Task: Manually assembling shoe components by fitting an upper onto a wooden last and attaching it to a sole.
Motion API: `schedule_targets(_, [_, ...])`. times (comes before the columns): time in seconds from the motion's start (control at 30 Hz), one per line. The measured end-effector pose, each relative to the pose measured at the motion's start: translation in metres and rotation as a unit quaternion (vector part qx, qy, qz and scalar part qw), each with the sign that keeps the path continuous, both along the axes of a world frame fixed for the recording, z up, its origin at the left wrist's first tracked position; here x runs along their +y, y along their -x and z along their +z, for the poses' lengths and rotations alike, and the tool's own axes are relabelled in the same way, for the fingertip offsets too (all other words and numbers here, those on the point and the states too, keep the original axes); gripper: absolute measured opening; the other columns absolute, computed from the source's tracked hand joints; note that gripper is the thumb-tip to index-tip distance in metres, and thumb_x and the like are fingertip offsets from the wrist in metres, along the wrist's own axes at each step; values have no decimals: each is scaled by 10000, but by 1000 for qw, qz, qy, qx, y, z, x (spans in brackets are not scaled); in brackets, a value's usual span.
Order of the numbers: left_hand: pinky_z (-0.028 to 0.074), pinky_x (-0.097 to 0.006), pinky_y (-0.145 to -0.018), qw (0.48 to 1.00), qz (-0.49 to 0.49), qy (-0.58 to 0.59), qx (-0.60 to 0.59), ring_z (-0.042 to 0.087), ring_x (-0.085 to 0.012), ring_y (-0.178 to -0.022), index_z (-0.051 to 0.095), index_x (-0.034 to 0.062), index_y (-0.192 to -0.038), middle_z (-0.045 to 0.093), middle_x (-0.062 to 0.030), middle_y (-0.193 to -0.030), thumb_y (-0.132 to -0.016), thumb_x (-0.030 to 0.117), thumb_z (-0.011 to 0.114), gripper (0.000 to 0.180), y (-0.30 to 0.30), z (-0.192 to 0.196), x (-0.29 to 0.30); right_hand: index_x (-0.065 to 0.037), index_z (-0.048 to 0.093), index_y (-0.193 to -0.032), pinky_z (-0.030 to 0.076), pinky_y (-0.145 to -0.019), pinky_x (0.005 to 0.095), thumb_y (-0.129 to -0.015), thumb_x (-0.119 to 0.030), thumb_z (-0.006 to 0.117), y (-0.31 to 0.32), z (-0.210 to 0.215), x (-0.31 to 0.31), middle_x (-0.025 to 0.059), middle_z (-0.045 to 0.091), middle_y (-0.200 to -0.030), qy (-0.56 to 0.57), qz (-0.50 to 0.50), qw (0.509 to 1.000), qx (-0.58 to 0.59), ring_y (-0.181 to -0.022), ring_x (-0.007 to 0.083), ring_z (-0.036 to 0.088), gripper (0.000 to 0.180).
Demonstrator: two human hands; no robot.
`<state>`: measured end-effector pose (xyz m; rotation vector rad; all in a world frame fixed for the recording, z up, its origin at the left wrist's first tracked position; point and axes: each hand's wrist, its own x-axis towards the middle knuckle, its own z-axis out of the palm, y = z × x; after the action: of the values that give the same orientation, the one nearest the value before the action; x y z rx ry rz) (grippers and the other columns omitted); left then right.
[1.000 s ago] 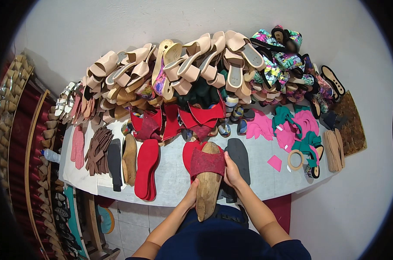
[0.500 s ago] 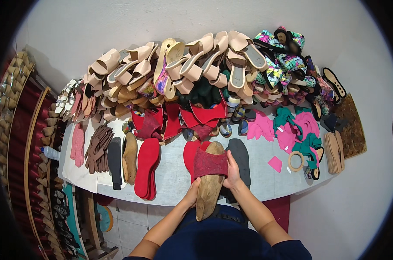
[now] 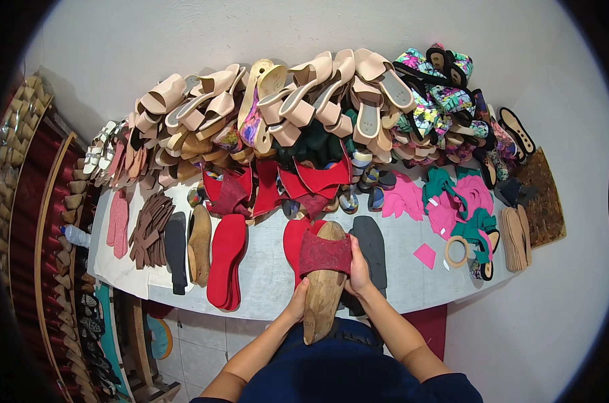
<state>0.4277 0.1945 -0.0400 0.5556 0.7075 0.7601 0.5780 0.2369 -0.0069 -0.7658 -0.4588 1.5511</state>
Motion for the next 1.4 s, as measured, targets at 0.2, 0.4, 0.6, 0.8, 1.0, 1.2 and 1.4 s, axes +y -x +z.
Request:
schedule_targets(0.2, [407,-302,-842,1000,5,-4,18,510,-184,-985,366,-9,-1204,501,-127,-1110,-864,495,325,610,1,2,-2,-29,413,-1033,317,-837,247,-915,-223,315,-22,7,10,52,435,-941,-101,-22,908,-405,-902,121,402,248])
schedule_targets(0.4, [407,-289,-828,999,-12,-4,29,520,-165,-953,414,-21,-1165,530,-117,-1064,-876,465,330,572,-2,6,-2,-44,441,-1108,325,-830,231,-907,-250,348,-44,42,37,28,464,-979,-88,74,934,-339,-934,105,423,302])
schedule_targets(0.6, [403,-285,-823,997,-48,-41,42,524,-164,-941,430,-36,-1146,538,-124,-1055,-882,461,315,574,-4,7,1,-42,458,-1178,305,-930,266,-918,-343,315,-52,48,53,86,470,-1159,-107,267,905,-314,-1066,141,425,423])
schedule_targets(0.8, [396,-292,-837,997,-37,-31,63,517,-179,-955,426,-40,-1148,532,-134,-1060,-881,476,300,594,-2,16,1,-37,460,-1185,333,-894,243,-911,-314,364,-49,54,63,63,515,-1088,-107,309,891,-315,-1018,125,453,401])
schedule_targets(1.0, [366,-284,-864,988,-38,-72,133,489,-176,-985,440,-44,-1122,509,-135,-1086,-900,427,270,548,-2,17,-2,-35,509,-1135,365,-846,236,-893,-310,416,-47,50,64,51,550,-1023,-105,306,881,-345,-947,112,485,378])
schedule_targets(1.2, [342,-282,-872,972,-39,-136,189,479,-180,-982,455,-55,-1081,521,-132,-1042,-912,384,262,509,-1,13,-2,-28,522,-1114,367,-846,240,-888,-297,430,-50,40,61,61,552,-1021,-111,290,885,-346,-951,118,485,363])
schedule_targets(1.4, [354,-303,-852,938,-68,-190,281,490,-202,-962,483,-37,-1041,529,-143,-1006,-920,327,279,435,1,49,-8,3,518,-1102,367,-851,244,-885,-273,443,-53,34,53,65,546,-1033,-99,272,903,-317,-959,124,484,359])
